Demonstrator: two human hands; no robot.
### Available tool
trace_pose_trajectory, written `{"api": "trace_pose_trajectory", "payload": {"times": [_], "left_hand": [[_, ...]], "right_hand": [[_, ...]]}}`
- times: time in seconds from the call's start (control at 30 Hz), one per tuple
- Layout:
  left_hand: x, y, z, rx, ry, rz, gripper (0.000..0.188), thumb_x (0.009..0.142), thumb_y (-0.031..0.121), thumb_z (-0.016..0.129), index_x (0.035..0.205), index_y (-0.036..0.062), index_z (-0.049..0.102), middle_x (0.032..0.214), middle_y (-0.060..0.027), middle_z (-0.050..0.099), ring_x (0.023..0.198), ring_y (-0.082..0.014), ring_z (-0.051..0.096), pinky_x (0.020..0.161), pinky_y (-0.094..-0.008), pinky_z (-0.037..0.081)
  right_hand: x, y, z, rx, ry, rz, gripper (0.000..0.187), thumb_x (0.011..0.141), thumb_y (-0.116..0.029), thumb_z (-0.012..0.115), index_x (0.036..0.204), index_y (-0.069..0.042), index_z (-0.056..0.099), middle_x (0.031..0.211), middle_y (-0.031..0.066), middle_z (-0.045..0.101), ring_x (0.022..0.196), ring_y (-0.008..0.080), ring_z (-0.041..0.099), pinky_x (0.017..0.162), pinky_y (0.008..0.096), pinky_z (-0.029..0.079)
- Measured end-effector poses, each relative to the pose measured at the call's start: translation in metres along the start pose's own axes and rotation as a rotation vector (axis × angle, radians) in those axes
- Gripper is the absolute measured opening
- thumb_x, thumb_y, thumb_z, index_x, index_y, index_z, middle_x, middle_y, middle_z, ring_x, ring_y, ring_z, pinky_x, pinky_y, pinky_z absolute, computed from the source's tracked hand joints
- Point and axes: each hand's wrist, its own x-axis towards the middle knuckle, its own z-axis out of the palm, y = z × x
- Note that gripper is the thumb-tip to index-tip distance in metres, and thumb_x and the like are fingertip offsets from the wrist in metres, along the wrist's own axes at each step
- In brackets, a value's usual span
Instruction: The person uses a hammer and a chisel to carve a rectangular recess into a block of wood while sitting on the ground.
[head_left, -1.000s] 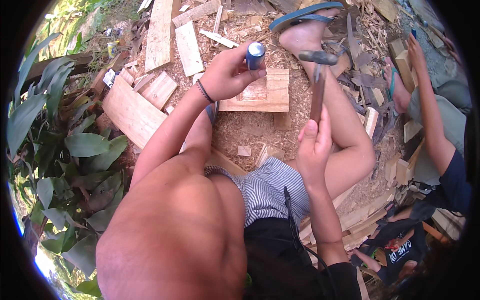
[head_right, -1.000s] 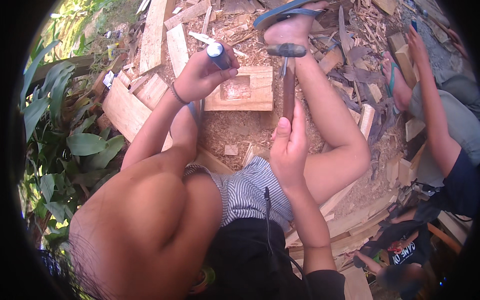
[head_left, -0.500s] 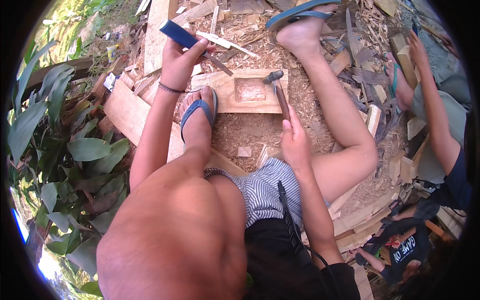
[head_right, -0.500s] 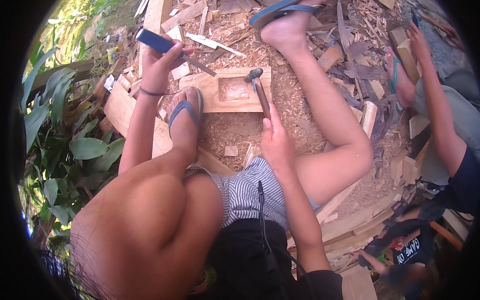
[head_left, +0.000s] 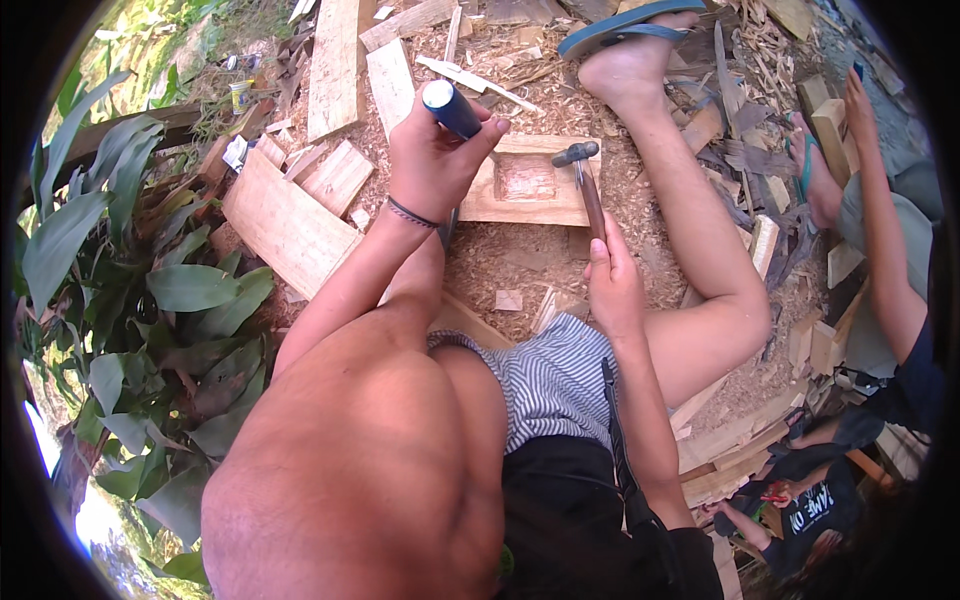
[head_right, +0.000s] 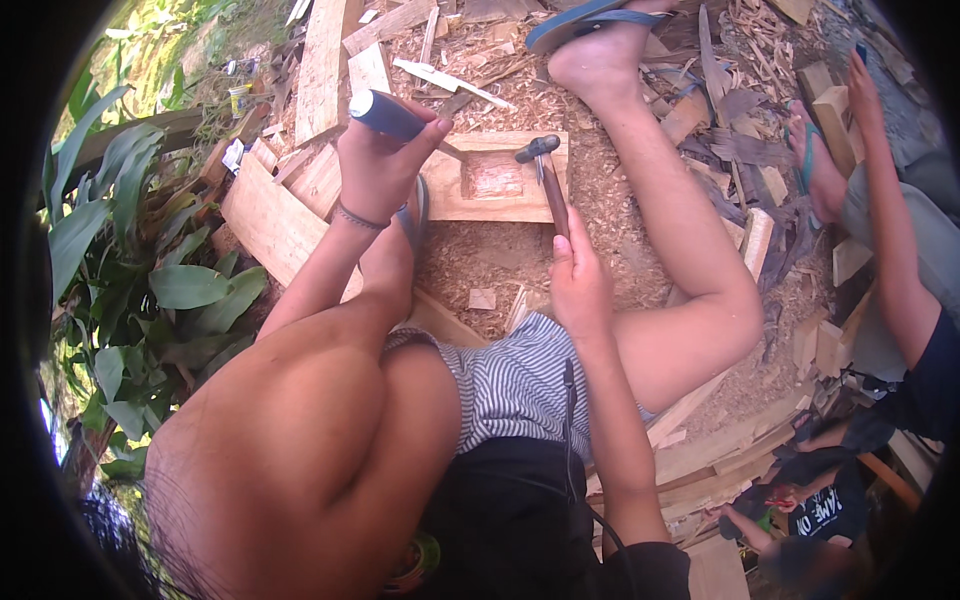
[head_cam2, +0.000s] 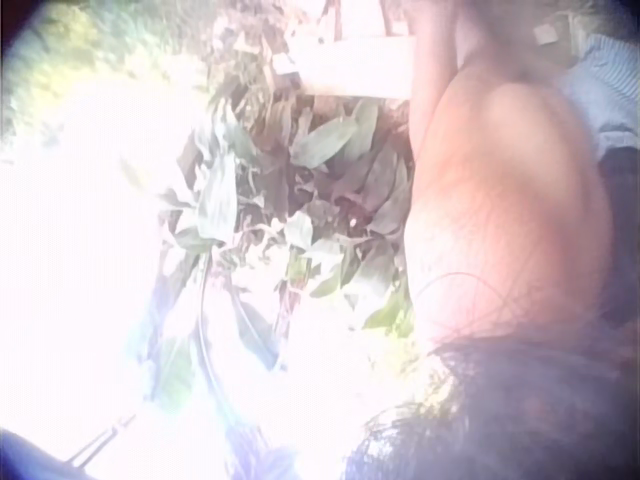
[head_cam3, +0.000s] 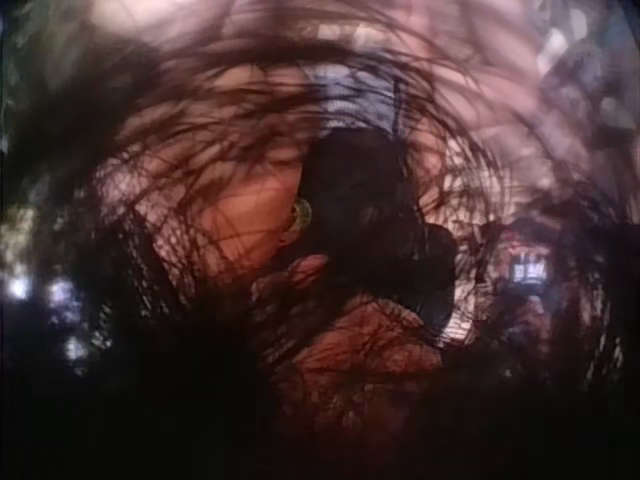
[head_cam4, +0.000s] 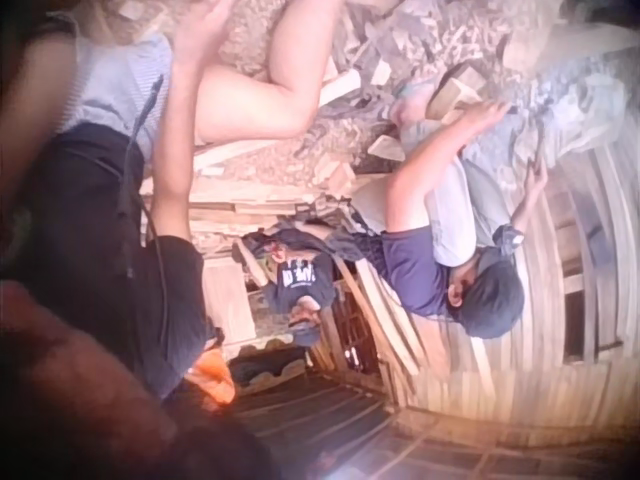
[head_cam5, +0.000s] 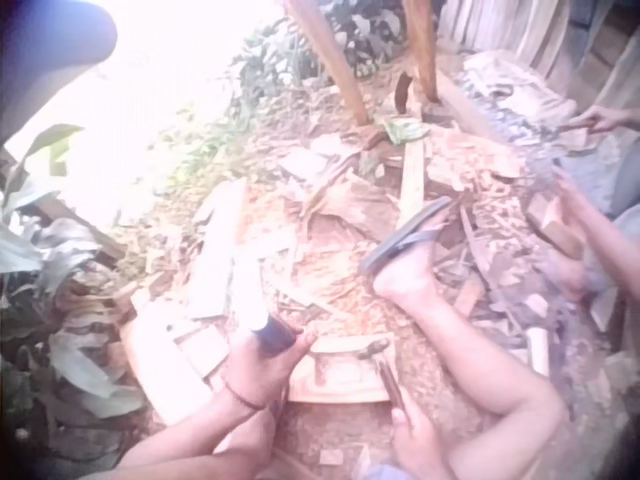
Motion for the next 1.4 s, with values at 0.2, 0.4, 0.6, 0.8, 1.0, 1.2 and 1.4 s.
{"api": "trace_pose_trajectory", "payload": {"times": [0.2,0.4,0.6,0.8,1.0,1.2,1.4], "left_hand": [[-0.008,0.009,0.008,0.085,-0.037,0.095,0.023,0.083,0.006,0.077,0.09,0.0012,0.056,0.078,-0.0037,0.066,0.073,-0.0063,0.063,0.063,-0.0236,0.054],[-0.005,0.001,0.018,0.179,-0.007,0.24,0.023,0.08,0.012,0.077,0.088,0.0031,0.058,0.073,-0.0091,0.061,0.062,-0.0174,0.062,0.056,-0.0291,0.051],[-0.005,0.006,0.02,0.257,-0.014,0.259,0.024,0.08,0.015,0.077,0.089,0.0031,0.059,0.073,-0.0102,0.06,0.06,-0.0217,0.061,0.055,-0.0325,0.05],[-0.006,0.0,0.019,0.286,-0.021,0.264,0.025,0.081,0.018,0.077,0.089,0.0036,0.057,0.073,-0.0115,0.059,0.061,-0.0248,0.06,0.054,-0.0347,0.049],[-0.007,0.003,0.018,0.248,-0.001,0.28,0.024,0.08,0.014,0.077,0.09,0.0037,0.059,0.071,-0.0093,0.06,0.061,-0.0184,0.062,0.056,-0.0322,0.05],[-0.011,-0.038,-0.024,-0.394,0.301,-0.458,0.02,0.088,0.008,0.071,0.097,-0.0017,0.056,0.092,-0.0152,0.065,0.088,-0.027,0.071,0.07,-0.0339,0.061],[-0.028,-0.043,-0.035,-0.525,0.449,-0.511,0.016,0.089,0.007,0.069,0.091,-0.003,0.056,0.089,-0.0147,0.066,0.087,-0.026,0.072,0.062,-0.0307,0.063]], "right_hand": [[0.003,0.023,0.009,0.061,0.025,-0.122,0.045,0.103,-0.019,0.045,0.147,-0.007,0.042,0.081,0.0028,0.057,0.063,0.0068,0.051,0.06,0.0227,0.045],[-0.021,-0.022,-0.016,0.184,-0.002,-0.25,0.043,0.101,-0.018,0.049,0.142,-0.005,0.048,0.078,0.0098,0.063,0.065,0.0132,0.06,0.063,0.0288,0.049],[-0.043,-0.08,-0.052,0.315,0.168,-0.75,0.044,0.101,-0.018,0.051,0.14,0.003,0.047,0.083,0.0086,0.065,0.065,0.0073,0.057,0.059,0.0231,0.047],[-0.036,-0.097,-0.064,-0.069,0.212,-0.823,0.043,0.099,-0.015,0.054,0.135,0.009,0.048,0.098,0.0211,0.07,0.073,0.0249,0.069,0.062,0.0333,0.052],[-0.029,-0.09,-0.048,-0.075,0.122,-0.806,0.041,0.1,-0.016,0.053,0.136,0.003,0.05,0.1,0.0164,0.068,0.07,0.0221,0.066,0.061,0.0323,0.051],[-0.023,-0.06,-0.028,0.439,0.055,-0.385,0.045,0.105,-0.02,0.045,0.145,0.0,0.042,0.083,0.0,0.056,0.065,0.0037,0.046,0.058,0.0193,0.041],[-0.032,-0.017,-0.012,0.459,-0.054,-0.118,0.047,0.104,-0.02,0.045,0.146,0.0,0.039,0.081,-0.0005,0.054,0.065,0.0038,0.047,0.058,0.0198,0.042]]}}
